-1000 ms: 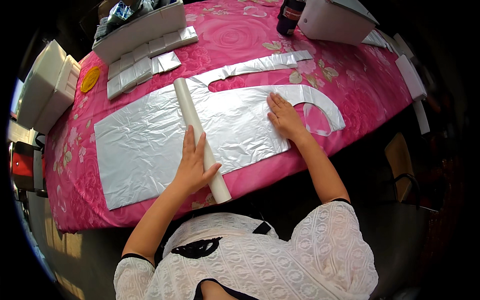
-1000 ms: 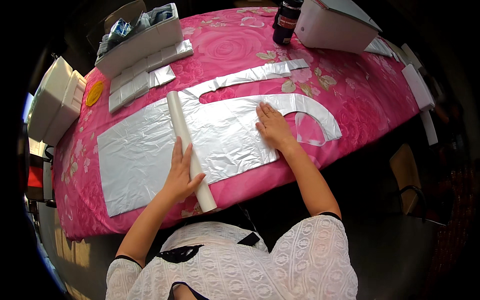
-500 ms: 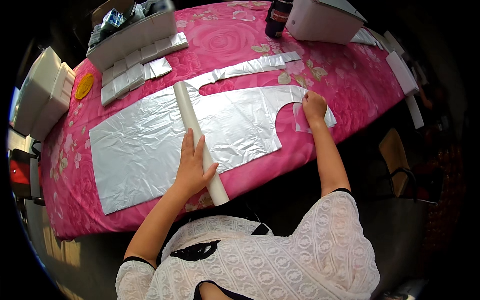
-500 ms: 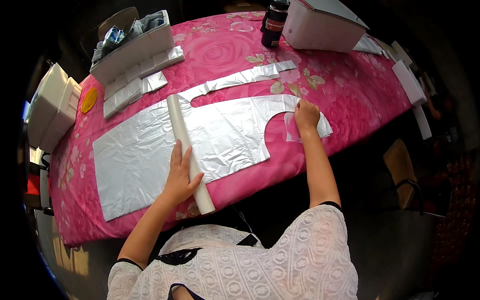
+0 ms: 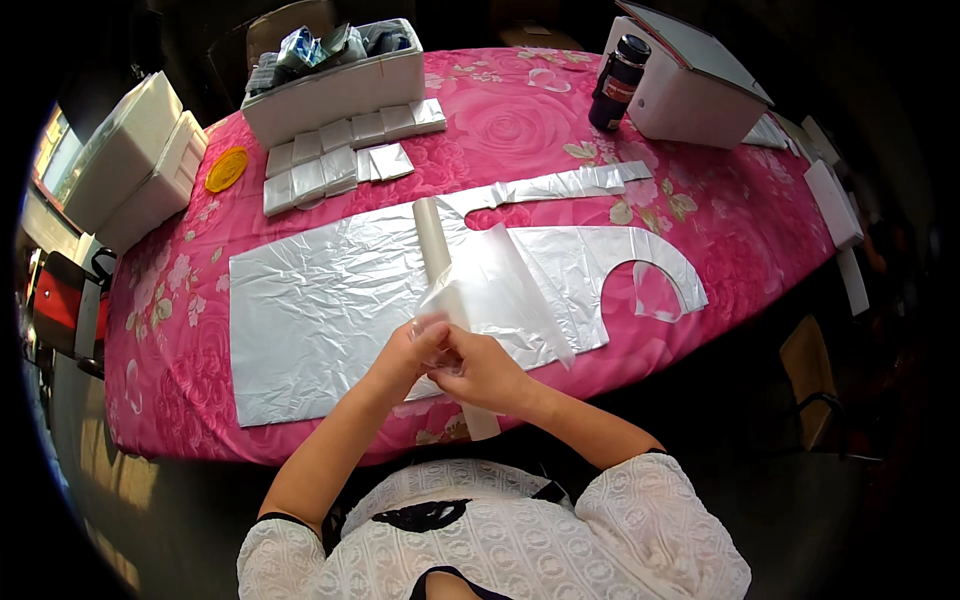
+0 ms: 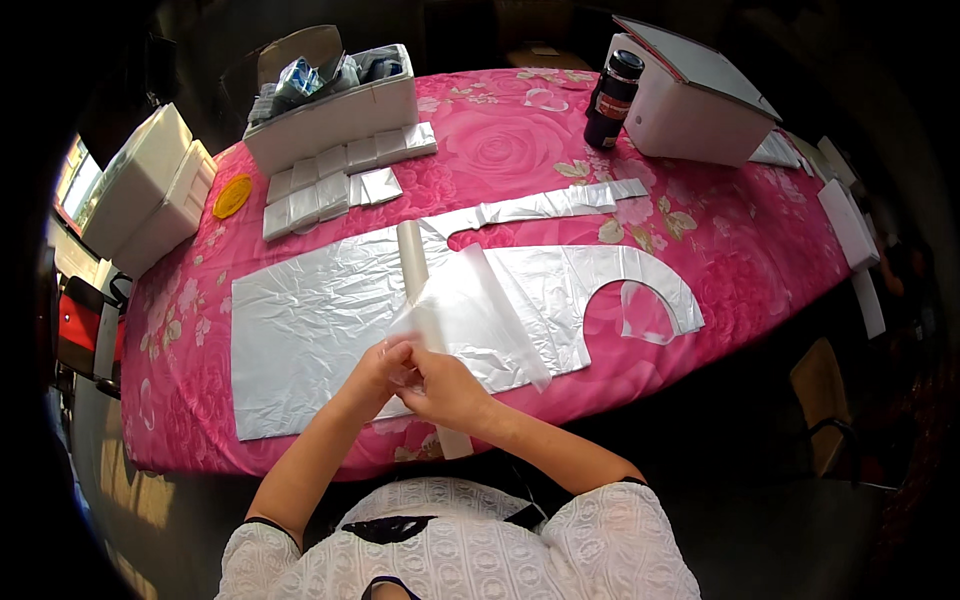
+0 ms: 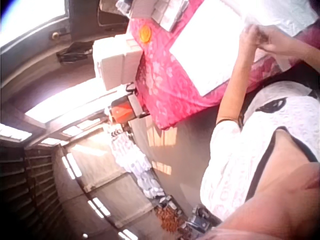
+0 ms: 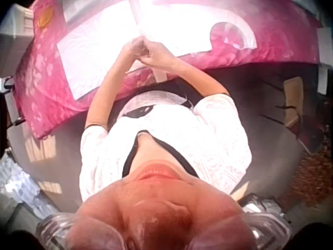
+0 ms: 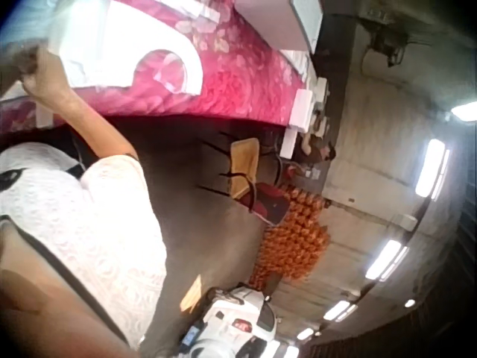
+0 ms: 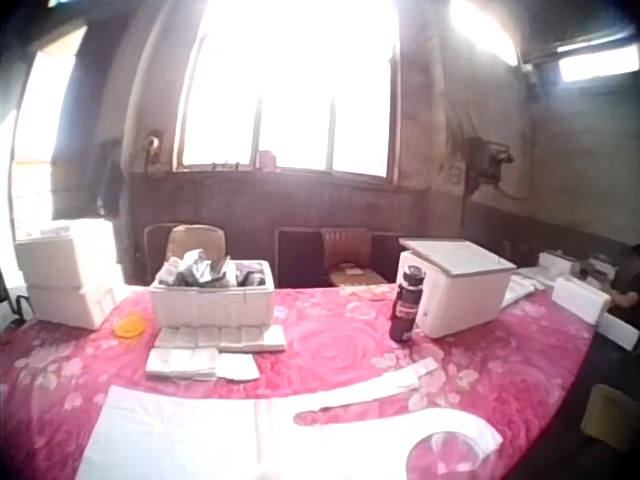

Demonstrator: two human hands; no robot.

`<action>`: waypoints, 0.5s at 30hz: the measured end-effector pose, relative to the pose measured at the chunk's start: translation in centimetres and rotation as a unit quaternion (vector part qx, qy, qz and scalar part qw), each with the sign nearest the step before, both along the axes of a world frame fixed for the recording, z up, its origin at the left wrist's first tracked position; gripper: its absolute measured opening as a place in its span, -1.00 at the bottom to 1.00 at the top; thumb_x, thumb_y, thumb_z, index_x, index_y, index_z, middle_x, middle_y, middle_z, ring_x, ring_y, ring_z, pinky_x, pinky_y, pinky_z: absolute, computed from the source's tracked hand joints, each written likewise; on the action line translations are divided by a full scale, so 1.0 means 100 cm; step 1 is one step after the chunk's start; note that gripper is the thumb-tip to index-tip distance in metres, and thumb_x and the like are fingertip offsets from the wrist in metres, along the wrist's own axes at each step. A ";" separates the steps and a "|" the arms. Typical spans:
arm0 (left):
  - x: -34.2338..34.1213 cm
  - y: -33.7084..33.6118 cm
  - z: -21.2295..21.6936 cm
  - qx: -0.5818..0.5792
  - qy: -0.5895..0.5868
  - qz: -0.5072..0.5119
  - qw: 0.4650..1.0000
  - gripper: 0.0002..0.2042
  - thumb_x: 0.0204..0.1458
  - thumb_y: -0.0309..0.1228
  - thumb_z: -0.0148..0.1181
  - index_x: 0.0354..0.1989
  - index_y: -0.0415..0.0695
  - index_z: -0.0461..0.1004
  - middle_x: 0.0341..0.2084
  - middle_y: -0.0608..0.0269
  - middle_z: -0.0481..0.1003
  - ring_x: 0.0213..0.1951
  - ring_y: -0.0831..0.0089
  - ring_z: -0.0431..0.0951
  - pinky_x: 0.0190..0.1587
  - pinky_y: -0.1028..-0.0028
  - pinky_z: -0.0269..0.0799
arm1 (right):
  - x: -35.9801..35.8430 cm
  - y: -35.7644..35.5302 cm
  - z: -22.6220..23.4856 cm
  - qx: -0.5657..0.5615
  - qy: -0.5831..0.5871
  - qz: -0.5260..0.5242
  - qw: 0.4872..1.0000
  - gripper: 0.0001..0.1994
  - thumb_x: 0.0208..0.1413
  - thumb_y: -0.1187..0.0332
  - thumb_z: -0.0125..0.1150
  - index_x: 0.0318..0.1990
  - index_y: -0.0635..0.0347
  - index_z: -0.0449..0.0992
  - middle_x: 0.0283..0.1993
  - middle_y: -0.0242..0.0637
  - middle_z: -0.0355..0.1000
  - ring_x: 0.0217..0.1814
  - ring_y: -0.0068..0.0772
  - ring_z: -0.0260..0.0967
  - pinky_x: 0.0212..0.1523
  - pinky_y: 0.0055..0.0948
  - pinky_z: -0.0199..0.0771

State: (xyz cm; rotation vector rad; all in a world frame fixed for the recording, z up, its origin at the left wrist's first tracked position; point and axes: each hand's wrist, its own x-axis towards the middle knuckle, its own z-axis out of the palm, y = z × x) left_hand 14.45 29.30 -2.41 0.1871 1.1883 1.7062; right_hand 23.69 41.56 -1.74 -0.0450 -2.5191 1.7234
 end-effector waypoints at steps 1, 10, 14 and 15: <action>-0.007 -0.006 -0.004 -0.028 0.019 -0.012 0.999 -0.78 0.02 -0.43 0.09 -0.16 -0.24 0.39 -0.32 0.19 0.45 -0.30 0.48 0.48 -0.23 0.50 0.43 | 0.006 -0.006 -0.003 -0.006 0.029 0.036 0.999 -0.66 -0.13 0.44 0.20 -0.14 0.30 0.35 -0.29 -0.11 0.44 -0.26 -0.18 0.44 -0.27 -0.34 0.42; -0.094 -0.138 -0.027 -0.192 0.047 0.025 0.980 -0.81 -0.01 -0.44 0.08 -0.24 -0.25 0.41 -0.42 0.21 0.49 -0.39 0.44 0.50 -0.31 0.44 0.44 | 0.066 -0.016 0.013 0.326 0.006 -0.105 0.940 -0.57 -0.19 0.06 0.31 -0.39 0.25 0.33 -0.45 -0.17 0.38 -0.34 -0.18 0.41 -0.40 -0.36 0.40; -0.119 -0.164 -0.012 -0.273 0.074 0.067 0.957 -0.80 -0.03 -0.46 0.07 -0.23 -0.28 0.39 -0.44 0.17 0.50 -0.38 0.44 0.51 -0.33 0.47 0.43 | 0.071 -0.020 0.006 0.281 -0.232 -0.098 0.926 -0.52 -0.18 0.01 0.30 -0.39 0.31 0.35 -0.47 -0.08 0.41 -0.40 -0.03 0.41 -0.41 -0.26 0.39; -0.126 -0.168 -0.014 -0.278 0.081 0.052 0.956 -0.78 -0.04 -0.47 0.08 -0.21 -0.28 0.38 -0.42 0.16 0.50 -0.37 0.42 0.51 -0.32 0.46 0.43 | 0.072 -0.021 -0.006 0.253 -0.240 -0.104 0.931 -0.52 -0.17 0.02 0.28 -0.38 0.33 0.36 -0.46 -0.05 0.42 -0.40 -0.04 0.42 -0.40 -0.27 0.40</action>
